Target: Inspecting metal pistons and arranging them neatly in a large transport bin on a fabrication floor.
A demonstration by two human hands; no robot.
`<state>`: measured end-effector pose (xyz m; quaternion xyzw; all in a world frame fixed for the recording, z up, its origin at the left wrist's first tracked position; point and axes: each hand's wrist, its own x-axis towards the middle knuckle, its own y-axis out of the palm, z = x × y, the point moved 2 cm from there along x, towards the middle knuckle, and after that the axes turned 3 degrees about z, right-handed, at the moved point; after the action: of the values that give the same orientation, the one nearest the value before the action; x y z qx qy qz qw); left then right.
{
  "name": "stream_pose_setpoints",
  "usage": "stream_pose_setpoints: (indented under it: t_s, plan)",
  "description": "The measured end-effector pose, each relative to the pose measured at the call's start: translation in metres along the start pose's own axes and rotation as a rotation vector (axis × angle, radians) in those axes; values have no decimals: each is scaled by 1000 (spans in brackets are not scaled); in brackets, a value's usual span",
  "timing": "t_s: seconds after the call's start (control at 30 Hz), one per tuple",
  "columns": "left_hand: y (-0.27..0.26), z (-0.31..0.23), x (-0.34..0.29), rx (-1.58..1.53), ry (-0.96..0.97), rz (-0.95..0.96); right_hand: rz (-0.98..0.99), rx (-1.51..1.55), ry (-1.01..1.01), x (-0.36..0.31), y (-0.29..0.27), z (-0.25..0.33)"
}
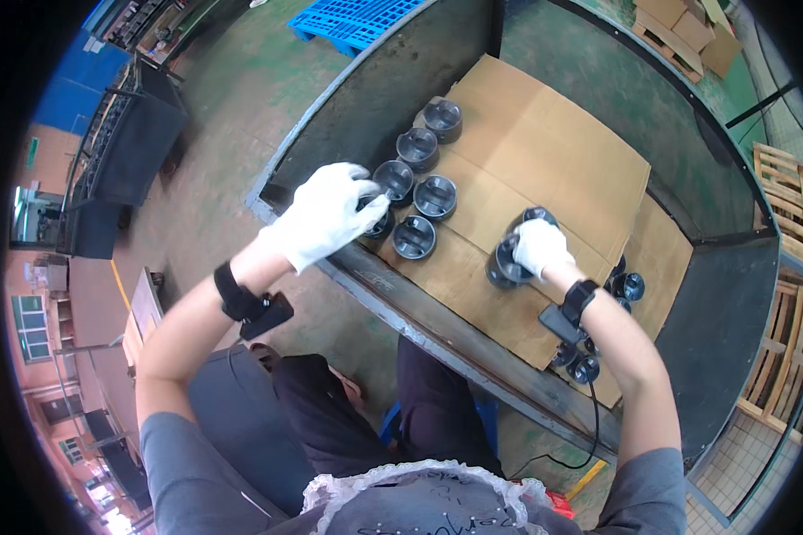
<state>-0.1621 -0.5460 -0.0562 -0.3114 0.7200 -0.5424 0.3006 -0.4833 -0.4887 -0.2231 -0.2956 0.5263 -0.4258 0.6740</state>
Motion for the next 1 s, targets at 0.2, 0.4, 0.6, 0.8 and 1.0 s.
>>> stream_pose_setpoints:
  t_s: [0.2, 0.4, 0.6, 0.8, 1.0]
  plan:
    - [31, -5, -23, -155, -65, -471, -345, -100, -102, 101, -46, 20]
    - [34, -3, -24, -206, -161, -475, -291, -174, 23, 193, -42, 45]
    - [35, -2, -24, -204, -211, -438, -328, -191, -63, 214, -17, 50]
    - [20, 3, -39, -194, -271, -422, -447, -145, -205, 150, -49, 99]
    - [44, -35, -113, -63, -517, -806, -474, -162, -520, 27, -105, 213]
